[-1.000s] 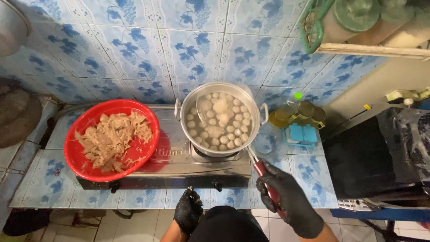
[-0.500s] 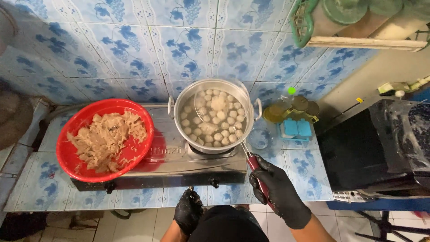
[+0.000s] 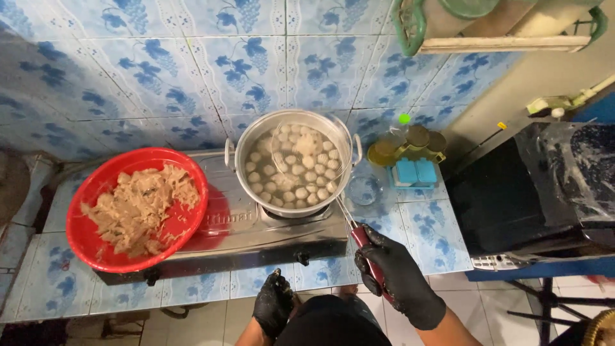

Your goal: Scooping cooked meatballs from a pot of boiling water using a wire strainer and transferring them to a tray.

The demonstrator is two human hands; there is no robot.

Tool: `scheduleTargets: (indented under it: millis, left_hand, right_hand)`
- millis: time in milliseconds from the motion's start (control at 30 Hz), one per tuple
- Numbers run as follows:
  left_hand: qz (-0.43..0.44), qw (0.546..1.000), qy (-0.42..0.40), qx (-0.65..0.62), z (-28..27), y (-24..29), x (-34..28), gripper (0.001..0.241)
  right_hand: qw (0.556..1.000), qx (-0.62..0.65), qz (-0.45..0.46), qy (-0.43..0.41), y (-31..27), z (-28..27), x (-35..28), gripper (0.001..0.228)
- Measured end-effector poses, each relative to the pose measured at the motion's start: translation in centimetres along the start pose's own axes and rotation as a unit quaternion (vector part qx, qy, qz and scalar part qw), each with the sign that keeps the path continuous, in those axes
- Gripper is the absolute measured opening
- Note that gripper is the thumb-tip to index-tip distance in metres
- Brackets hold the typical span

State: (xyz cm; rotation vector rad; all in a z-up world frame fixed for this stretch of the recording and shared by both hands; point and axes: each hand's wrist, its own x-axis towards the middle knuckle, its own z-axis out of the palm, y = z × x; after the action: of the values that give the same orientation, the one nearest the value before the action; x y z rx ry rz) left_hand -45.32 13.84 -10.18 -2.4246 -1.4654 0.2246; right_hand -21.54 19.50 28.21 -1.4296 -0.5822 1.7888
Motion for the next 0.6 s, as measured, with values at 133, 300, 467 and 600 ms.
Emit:
scheduleTargets:
  millis: [133,300,467,600]
  left_hand:
    - [0.031,0.924,0.024,0.380,1.1,0.8,0.1,0.045]
    - [0.053,0.619,0.058,0.781,1.1,1.7,1.2,0.043]
    - [0.383,0.092,0.172,0.903,-8.7,0.9,4.3,0.041]
    - [0.442,-0.039,0.205,0.872,-14.1,3.5,6.9,0.038]
  right_hand:
    - [0.999,0.019,-0.022,0.020,0.6,-0.8,-0.1,0.057]
    - [0.999,0.013,0.005,0.036,-0.1,-2.3,-2.0,0.057]
    - [0.998,0.055,-0.010,0.020,-0.4,-6.3,-4.7,0.059]
    - [0.996,0.076,-0.028,0.039,0.4,-11.0,-7.5,0.053]
